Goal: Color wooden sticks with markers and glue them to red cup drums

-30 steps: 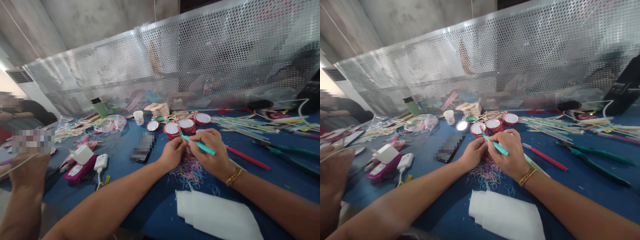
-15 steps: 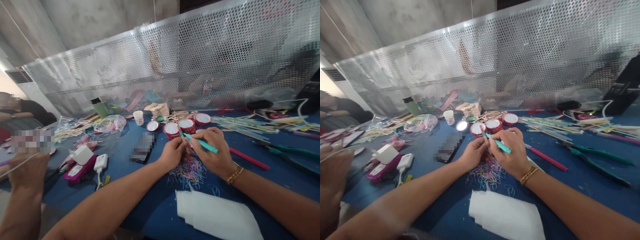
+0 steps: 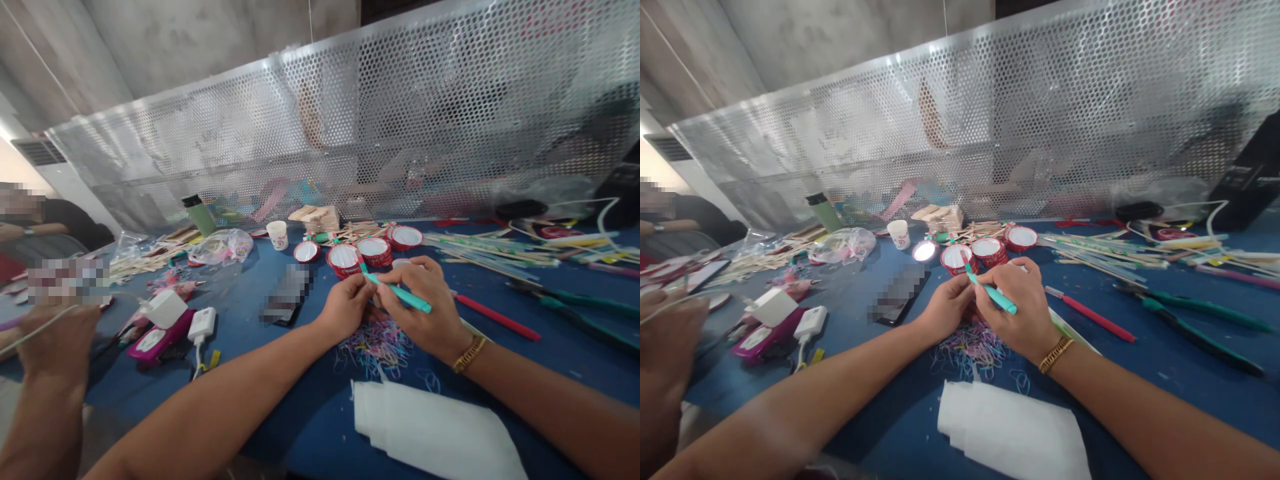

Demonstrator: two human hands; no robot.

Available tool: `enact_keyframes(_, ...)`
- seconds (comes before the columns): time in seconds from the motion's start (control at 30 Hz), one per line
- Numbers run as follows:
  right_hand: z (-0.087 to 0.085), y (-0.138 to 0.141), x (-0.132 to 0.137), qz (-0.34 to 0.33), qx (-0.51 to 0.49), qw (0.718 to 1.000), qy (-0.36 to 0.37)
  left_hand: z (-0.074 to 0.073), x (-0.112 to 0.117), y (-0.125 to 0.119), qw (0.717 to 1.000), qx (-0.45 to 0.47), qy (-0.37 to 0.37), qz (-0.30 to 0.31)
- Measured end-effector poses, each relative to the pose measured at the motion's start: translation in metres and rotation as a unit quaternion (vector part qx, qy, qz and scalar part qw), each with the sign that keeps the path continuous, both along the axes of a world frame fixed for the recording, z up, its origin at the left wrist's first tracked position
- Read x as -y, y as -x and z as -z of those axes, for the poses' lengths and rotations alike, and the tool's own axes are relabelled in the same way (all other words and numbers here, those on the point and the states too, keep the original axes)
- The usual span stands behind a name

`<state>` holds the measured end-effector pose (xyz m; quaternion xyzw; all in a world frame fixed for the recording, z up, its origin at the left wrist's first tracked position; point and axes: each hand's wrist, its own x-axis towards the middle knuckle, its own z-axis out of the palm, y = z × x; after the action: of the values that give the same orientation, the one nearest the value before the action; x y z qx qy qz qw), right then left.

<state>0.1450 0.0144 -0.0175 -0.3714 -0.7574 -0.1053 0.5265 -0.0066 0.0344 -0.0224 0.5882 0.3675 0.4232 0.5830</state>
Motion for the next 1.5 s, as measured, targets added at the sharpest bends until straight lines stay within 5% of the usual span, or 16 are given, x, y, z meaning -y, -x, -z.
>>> enact_keyframes(1.5, 0.0009, -0.0020, -0.0049, 0.036, -0.023, 0.999, 0.010, 0.0017, -0.0009, 0.0004, 1.000, 0.008, 0.022, 0.004)
